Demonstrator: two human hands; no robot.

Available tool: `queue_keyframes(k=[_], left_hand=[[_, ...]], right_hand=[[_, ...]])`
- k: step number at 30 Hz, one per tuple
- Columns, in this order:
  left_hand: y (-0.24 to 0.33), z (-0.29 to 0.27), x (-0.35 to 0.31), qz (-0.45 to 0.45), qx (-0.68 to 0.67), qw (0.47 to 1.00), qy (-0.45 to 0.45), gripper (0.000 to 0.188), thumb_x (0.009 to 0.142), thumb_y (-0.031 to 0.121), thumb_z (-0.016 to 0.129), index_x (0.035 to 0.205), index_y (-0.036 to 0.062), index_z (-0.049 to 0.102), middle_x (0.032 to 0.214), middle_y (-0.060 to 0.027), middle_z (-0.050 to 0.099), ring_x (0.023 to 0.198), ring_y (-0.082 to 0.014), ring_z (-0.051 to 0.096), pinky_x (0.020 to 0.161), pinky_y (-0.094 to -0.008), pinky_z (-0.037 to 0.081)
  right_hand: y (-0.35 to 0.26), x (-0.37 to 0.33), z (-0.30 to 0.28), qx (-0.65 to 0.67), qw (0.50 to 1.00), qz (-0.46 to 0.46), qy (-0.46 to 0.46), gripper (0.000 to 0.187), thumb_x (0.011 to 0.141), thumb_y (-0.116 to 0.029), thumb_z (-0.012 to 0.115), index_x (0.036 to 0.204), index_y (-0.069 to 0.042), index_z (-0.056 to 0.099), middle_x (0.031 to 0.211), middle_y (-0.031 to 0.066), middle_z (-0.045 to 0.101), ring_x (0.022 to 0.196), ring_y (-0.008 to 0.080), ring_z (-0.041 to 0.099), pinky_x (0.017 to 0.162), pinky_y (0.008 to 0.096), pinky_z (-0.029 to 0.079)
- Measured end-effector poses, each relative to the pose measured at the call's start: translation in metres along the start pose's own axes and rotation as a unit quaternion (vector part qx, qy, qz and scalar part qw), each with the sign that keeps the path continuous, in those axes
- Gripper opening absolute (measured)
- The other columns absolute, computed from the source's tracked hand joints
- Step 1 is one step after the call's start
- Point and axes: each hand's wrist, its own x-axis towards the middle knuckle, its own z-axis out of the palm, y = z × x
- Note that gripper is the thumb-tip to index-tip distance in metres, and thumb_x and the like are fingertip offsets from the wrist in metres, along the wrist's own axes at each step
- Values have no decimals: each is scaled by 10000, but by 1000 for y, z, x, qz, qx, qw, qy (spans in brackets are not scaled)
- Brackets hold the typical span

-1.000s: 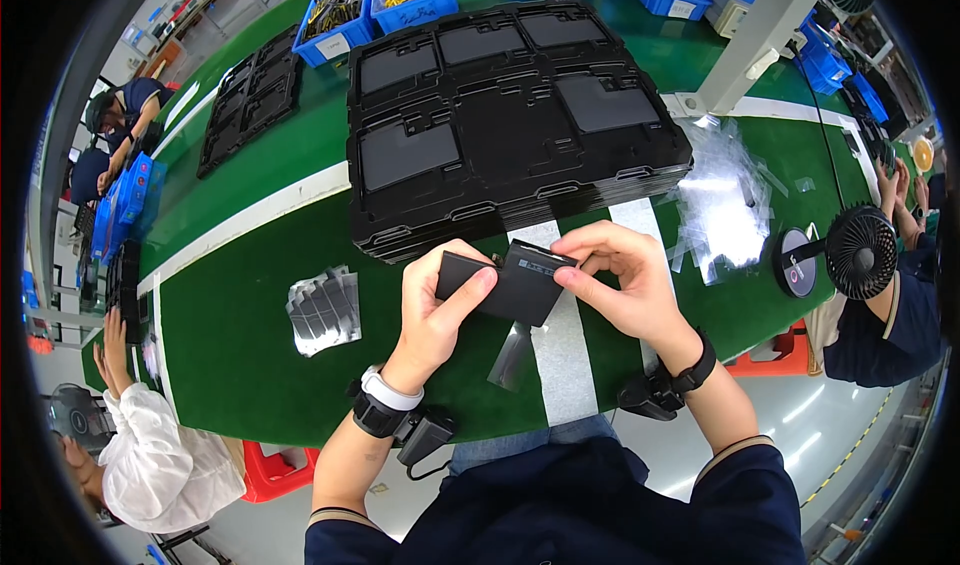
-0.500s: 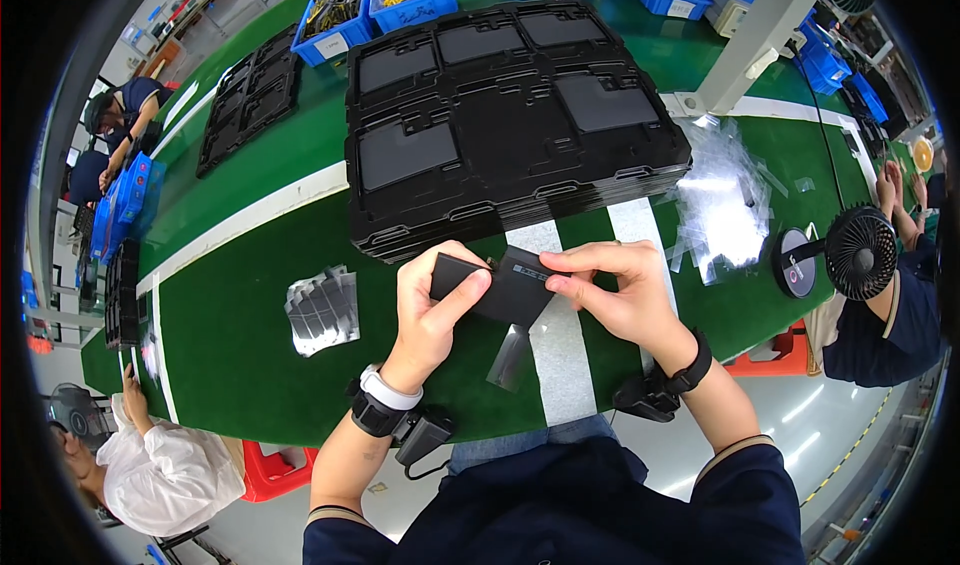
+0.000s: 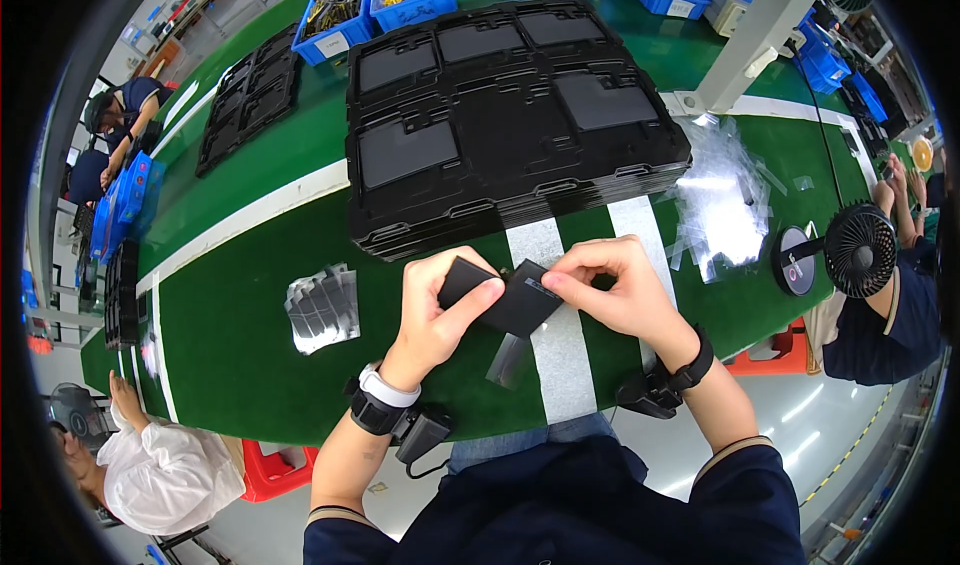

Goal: The person is applying small adhesive labels and films to black plastic housing components at a factory workbench.

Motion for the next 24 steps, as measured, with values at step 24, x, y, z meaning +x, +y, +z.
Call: queue_keyframes(k=[24], left_hand=[[-7, 5, 3, -109, -125, 986, -11, 384, 945, 303, 349, 1067, -6, 542, 882, -56, 604, 808, -105, 547, 675, -243, 436]], right_hand=[[1, 1, -1, -20, 996, -86, 9, 138, 787, -59, 635, 880, 4, 554, 801, 60, 610, 703, 96, 562, 638, 233, 442]])
